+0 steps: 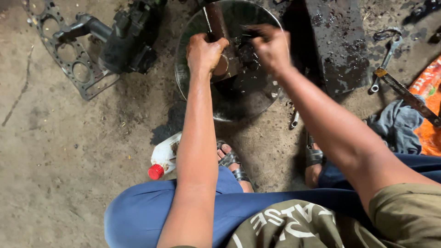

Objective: The person cleans greasy mechanical parts by hand in a basin filled with liquid, turning the parts over and scrubbing different surfaces.

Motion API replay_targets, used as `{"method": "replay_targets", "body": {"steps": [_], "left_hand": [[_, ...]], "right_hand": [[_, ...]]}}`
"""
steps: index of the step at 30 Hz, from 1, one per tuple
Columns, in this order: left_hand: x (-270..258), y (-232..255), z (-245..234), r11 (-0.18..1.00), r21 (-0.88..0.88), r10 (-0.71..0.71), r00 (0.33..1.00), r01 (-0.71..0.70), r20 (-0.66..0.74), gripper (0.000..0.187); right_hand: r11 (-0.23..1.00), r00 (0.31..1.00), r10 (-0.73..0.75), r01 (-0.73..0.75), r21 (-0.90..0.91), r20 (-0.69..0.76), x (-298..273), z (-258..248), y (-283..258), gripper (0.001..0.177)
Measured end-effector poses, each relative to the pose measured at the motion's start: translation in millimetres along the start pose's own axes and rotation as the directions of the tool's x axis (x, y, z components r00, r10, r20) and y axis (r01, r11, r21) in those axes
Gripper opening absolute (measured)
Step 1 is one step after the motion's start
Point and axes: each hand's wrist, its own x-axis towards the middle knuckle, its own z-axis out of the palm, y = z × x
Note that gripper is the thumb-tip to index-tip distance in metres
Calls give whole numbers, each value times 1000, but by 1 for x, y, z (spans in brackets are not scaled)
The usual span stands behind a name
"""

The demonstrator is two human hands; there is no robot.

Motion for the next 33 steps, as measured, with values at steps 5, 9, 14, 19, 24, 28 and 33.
{"method": "replay_targets", "body": {"steps": [5, 9, 14, 19, 24, 28, 33], "left_hand": [[-1, 13, 3, 999, 34, 37, 999, -36, -15, 40], [0, 13, 1, 999, -21, 50, 998, -49, 34, 38], [6, 5, 4, 996, -11, 84, 996, -84, 17, 41], [13, 8, 10, 996, 38, 77, 997, -77, 18, 44], [5, 2, 6, 998, 2, 61, 998, -61, 34, 46], [8, 4, 4, 996, 5, 87, 996, -87, 12, 46], [10, 7, 6, 996, 68, 55, 998, -55, -5, 47]], "right_hand": [[932, 921, -351, 362, 37, -169, -25, 59, 0, 45], [991, 989, 133, -134, 28, 58, -9, 34, -9, 42], [598, 775, -573, 619, -509, 268, 21, 2, 1, 63], [672, 838, -446, 546, -501, 314, 55, -13, 10, 33], [897, 890, -373, 419, -144, 262, 53, -22, 19, 37], [846, 899, -386, 435, -309, 209, 26, 3, 13, 40], [670, 836, -462, 548, -501, 296, 21, 2, 7, 57]]}}
